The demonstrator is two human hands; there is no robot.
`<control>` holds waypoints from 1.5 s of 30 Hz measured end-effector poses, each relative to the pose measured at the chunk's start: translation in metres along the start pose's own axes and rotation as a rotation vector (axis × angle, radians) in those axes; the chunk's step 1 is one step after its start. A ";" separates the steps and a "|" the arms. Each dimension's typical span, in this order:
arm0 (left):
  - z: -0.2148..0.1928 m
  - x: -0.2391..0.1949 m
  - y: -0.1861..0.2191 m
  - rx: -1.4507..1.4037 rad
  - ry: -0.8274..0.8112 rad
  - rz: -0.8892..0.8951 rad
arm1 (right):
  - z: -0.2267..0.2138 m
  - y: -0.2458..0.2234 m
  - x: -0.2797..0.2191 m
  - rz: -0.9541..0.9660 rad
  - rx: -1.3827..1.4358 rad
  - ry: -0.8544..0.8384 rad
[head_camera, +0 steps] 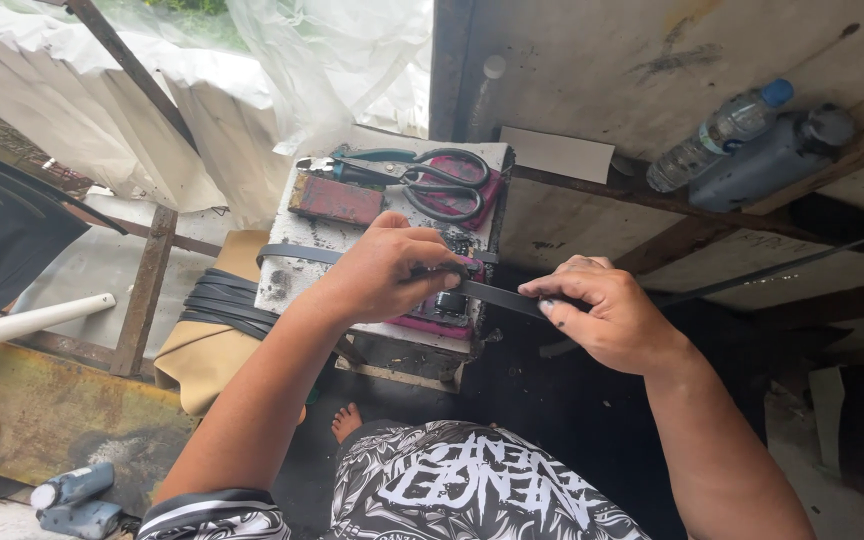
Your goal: Applying edge paint to leather strips by pulling them through an applicator and hanging them on a line to dry.
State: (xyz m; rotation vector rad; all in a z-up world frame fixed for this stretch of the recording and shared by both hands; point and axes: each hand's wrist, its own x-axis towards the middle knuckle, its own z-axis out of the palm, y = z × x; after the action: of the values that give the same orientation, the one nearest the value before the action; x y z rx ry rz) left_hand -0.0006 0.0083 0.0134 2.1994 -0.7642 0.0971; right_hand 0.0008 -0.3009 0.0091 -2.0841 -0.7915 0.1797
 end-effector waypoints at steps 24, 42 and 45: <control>-0.023 -0.074 -0.060 0.631 0.246 0.023 | 0.047 0.017 0.005 -0.472 -0.867 0.222; 0.022 -0.011 -0.016 0.511 0.082 0.208 | 0.007 0.048 -0.076 -0.231 -0.868 0.321; 0.029 -0.005 -0.018 0.429 0.070 0.170 | 0.004 0.050 -0.077 -0.126 -0.657 0.333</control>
State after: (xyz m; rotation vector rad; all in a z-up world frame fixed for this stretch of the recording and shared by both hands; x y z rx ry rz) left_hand 0.0000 -0.0009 -0.0200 2.5093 -0.9588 0.4585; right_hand -0.0381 -0.3645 -0.0441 -2.5591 -0.8409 -0.5557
